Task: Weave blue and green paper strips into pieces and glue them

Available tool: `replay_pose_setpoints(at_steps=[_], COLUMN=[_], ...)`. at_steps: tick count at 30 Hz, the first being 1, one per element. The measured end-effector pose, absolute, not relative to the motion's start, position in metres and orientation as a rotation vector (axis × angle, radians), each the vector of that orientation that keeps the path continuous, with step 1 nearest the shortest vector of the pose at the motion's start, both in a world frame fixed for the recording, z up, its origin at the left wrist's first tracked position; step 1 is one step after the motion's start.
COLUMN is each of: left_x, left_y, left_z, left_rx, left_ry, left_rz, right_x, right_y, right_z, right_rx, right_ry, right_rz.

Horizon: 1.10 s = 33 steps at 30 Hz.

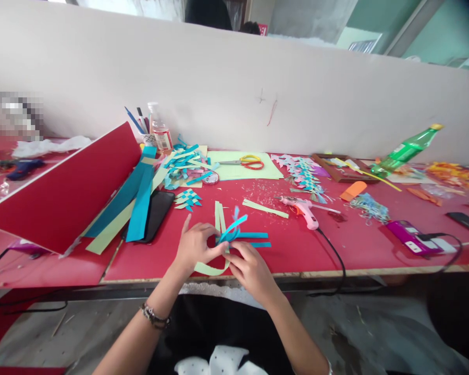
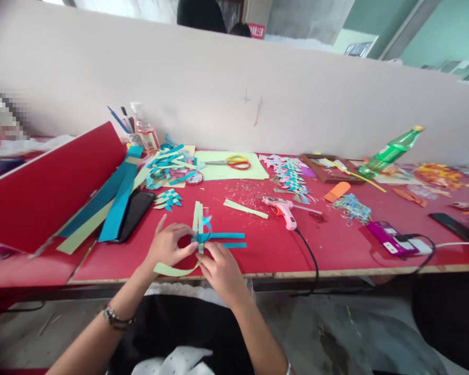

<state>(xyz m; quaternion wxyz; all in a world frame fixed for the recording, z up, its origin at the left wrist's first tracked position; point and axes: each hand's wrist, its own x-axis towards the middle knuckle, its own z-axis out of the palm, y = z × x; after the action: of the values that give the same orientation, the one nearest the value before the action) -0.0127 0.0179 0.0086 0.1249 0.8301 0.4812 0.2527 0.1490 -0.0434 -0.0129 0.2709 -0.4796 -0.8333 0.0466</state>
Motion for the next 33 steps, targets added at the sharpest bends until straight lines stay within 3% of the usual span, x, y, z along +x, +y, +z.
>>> replay_pose_setpoints(at_steps=[33], left_x=[-0.006], left_y=[0.013], left_z=[-0.002], left_rx=[2.572], left_ry=[1.388], left_rz=[0.519], right_x=[0.149], right_y=[-0.051], right_z=[-0.009], right_rx=[-1.349], right_ry=[-2.305], right_rz=[0.118])
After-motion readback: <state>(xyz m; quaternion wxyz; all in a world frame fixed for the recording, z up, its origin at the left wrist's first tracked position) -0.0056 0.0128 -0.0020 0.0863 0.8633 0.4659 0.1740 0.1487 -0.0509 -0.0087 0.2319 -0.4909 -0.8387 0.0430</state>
